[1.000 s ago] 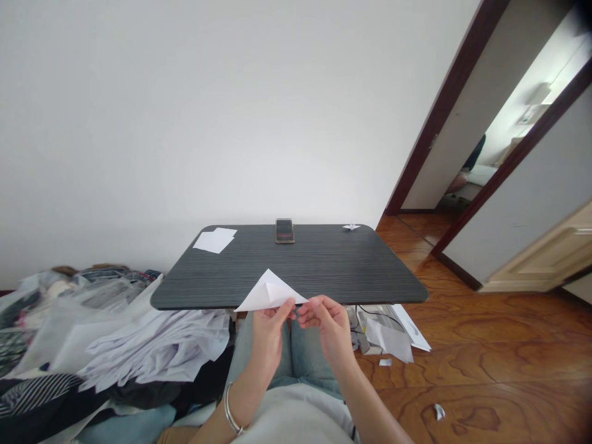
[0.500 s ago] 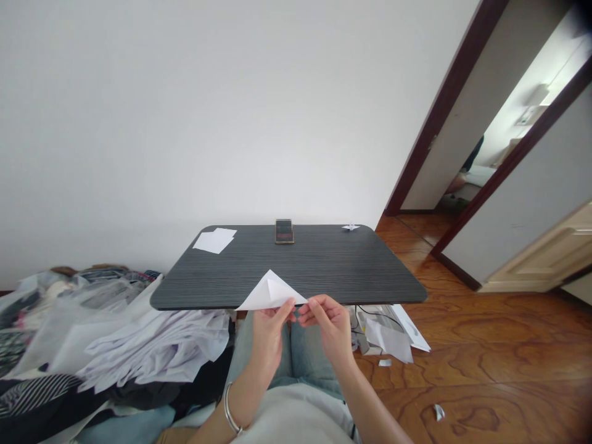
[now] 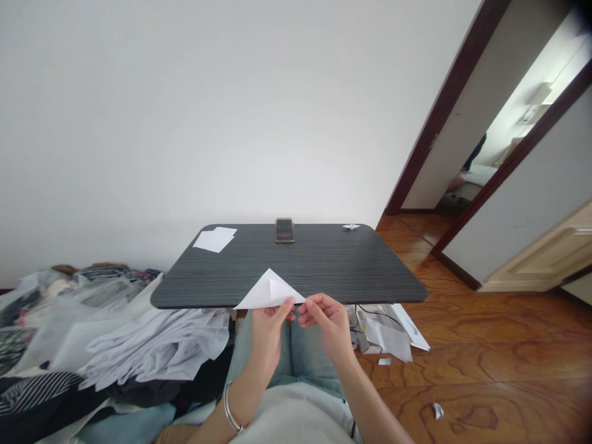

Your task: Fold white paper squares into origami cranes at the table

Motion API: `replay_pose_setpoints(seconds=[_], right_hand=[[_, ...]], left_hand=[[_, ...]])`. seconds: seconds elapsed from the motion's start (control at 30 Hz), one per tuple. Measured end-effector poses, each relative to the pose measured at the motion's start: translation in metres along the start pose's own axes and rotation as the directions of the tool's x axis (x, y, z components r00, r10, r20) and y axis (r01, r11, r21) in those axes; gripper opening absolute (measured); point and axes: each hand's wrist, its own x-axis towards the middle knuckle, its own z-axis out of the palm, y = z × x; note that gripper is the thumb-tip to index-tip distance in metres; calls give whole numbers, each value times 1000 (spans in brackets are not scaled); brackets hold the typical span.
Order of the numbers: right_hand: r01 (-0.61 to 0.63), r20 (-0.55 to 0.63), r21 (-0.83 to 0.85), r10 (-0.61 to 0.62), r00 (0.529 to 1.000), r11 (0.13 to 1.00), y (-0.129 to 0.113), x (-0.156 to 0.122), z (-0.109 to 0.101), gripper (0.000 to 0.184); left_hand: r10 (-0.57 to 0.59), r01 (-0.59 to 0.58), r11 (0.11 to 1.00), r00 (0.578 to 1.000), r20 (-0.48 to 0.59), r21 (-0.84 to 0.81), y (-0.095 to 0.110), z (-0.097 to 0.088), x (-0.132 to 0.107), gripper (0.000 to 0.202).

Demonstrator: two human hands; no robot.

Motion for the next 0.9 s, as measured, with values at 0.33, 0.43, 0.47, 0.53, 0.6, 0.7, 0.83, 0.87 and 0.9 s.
replay_pose_setpoints(seconds=[0.33, 0.43, 0.47, 0.53, 0.6, 0.7, 0.83, 0.87, 0.9], right_hand=[[-36, -32, 67, 38, 999, 997, -5, -1, 5, 16], [-24, -44, 107, 28, 999, 994, -8, -3, 8, 15], [-19, -44, 120, 24, 999, 993, -8, -4, 8, 14], [-13, -43, 140, 19, 999, 990, -9, -5, 9, 14], [-9, -43, 149, 16, 999, 989, -9, -5, 10, 13], [-11, -35, 157, 17, 999, 987, -9, -6, 11, 13], [-19, -21, 146, 23, 1000, 989, -8, -6, 11, 15], [-20, -21, 138, 23, 1000, 990, -8, -6, 11, 15], [-17, -24, 131, 21, 999, 991, -8, -6, 11, 15]], left_hand=[[77, -77, 997, 997, 12, 32, 2, 1, -3, 20], [62, -62, 998, 998, 14, -5, 2, 2, -4, 20], [49, -48, 998, 999, 17, -28, 2, 2, -5, 20], [18, -15, 996, 999, 32, -82, 2, 2, -5, 19], [-9, 15, 991, 999, 46, -136, 3, 3, -6, 17], [-39, 48, 982, 998, 54, -180, 4, 4, -7, 15], [-60, 69, 984, 997, 55, -162, 6, 4, -8, 13], [-64, 71, 986, 997, 54, -148, 7, 4, -8, 12], [-66, 72, 989, 996, 52, -133, 7, 4, -9, 12]])
